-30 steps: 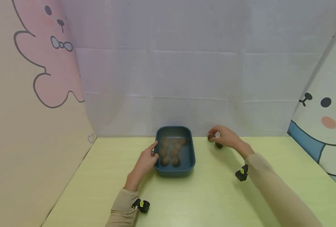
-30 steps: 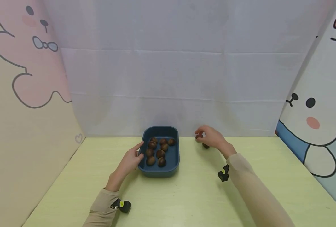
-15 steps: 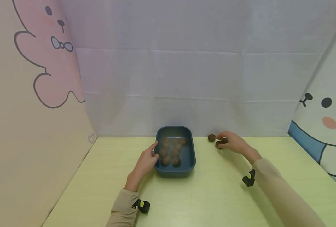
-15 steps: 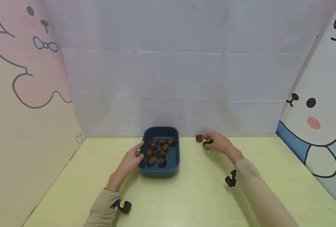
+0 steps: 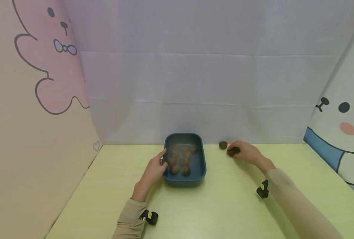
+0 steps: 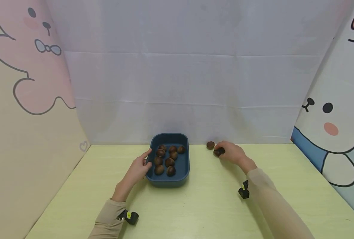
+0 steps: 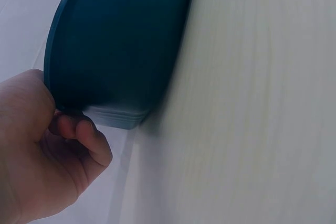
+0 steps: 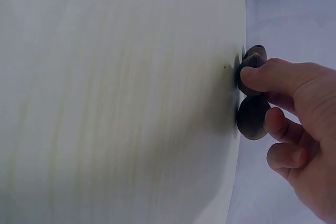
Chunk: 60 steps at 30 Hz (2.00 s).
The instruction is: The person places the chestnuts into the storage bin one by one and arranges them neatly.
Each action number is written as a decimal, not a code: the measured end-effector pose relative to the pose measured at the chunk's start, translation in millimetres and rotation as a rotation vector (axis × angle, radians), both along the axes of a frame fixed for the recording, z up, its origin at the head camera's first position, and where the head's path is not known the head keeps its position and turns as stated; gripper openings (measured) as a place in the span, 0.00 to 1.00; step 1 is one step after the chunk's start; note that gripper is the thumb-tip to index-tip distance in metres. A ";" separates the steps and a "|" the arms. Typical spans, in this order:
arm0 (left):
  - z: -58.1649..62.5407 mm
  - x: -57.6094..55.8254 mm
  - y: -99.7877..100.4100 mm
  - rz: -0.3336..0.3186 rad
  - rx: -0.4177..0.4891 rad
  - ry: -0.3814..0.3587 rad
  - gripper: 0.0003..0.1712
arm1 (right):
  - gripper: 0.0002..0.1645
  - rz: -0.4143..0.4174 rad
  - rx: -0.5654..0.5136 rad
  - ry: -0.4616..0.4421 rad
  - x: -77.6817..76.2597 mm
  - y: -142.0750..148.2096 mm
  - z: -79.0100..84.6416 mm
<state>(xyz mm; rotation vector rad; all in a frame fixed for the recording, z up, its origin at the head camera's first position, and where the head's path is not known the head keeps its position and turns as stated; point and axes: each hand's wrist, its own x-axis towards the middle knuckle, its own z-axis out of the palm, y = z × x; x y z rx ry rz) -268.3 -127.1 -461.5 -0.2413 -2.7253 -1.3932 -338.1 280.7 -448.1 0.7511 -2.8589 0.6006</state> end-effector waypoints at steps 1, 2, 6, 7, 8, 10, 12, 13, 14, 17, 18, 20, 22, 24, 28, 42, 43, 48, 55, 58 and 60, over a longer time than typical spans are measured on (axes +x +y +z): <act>-0.1 -0.1 0.2 -0.001 -0.001 0.000 0.39 | 0.23 -0.005 0.011 0.006 -0.5 0.0 -0.5; 0.0 -0.2 0.4 -0.002 -0.002 0.002 0.39 | 0.22 -0.010 0.024 0.013 -0.6 -0.4 -0.6; 0.1 -0.1 1.0 -0.004 -0.004 -0.004 0.39 | 0.22 -0.018 0.038 0.026 0.4 -3.7 4.1; 0.2 0.0 1.1 -0.005 -0.004 -0.005 0.39 | 0.21 -0.018 0.033 0.026 0.7 -4.9 6.2; 0.4 0.1 1.3 -0.004 -0.003 -0.006 0.39 | 0.21 -0.020 0.030 0.027 0.8 -6.3 8.3; 0.5 0.3 1.6 -0.003 -0.002 -0.007 0.39 | 0.20 -0.015 0.020 0.028 1.3 -9.2 13.5; 1.0 0.3 1.9 0.000 -0.002 -0.005 0.39 | 0.19 -0.006 0.017 0.034 1.5 -12.4 18.3; 1.2 0.2 2.0 0.001 -0.001 -0.004 0.39 | 0.19 -0.003 0.016 0.037 1.8 -14.2 20.8; 1.3 0.2 2.0 0.004 -0.001 -0.003 0.39 | 0.19 0.003 0.018 0.043 2.1 -16.1 23.1; 1.3 -0.2 1.6 0.008 -0.003 -0.002 0.39 | 0.19 0.017 0.018 0.055 2.8 -22.5 30.3; 1.2 -0.2 1.4 0.010 -0.005 -0.006 0.39 | 0.19 0.021 0.017 0.060 2.9 -24.9 32.6; 0.7 -0.4 1.1 0.010 -0.006 -0.007 0.39 | 0.19 0.033 0.016 0.069 3.7 -30.5 37.6; 0.5 0.0 0.8 0.010 -0.006 -0.012 0.39 | 0.19 0.044 0.019 0.079 4.5 -37.2 42.6; 0.5 0.2 0.6 0.009 0.000 -0.013 0.39 | 0.19 0.063 0.015 0.091 6.0 -44.6 48.0; 0.4 0.1 0.1 0.008 0.010 -0.018 0.39 | 0.18 0.093 0.008 0.108 9.0 -62.6 59.8; -0.5 -0.9 -0.2 0.005 0.004 -0.010 0.38 | 0.18 0.180 0.109 0.080 2.7 -130.0 66.2; -0.6 -1.1 -0.3 0.005 0.003 -0.007 0.38 | 0.18 0.185 0.120 0.072 2.2 -133.1 65.3; -0.7 -1.8 0.4 0.010 -0.002 -0.001 0.39 | 0.16 0.191 0.204 0.054 -2.2 -142.7 58.8; 1.7 -1.0 1.1 0.018 -0.007 -0.009 0.39 | 0.17 0.155 0.293 0.021 -8.3 -149.5 52.2; 1.2 -0.6 1.1 0.017 -0.009 -0.003 0.39 | 0.17 0.131 0.338 -0.002 -11.0 -152.7 48.4; 0.8 0.0 1.3 0.013 -0.008 -0.005 0.39 | 0.17 0.121 0.363 -0.020 -12.4 -154.9 45.8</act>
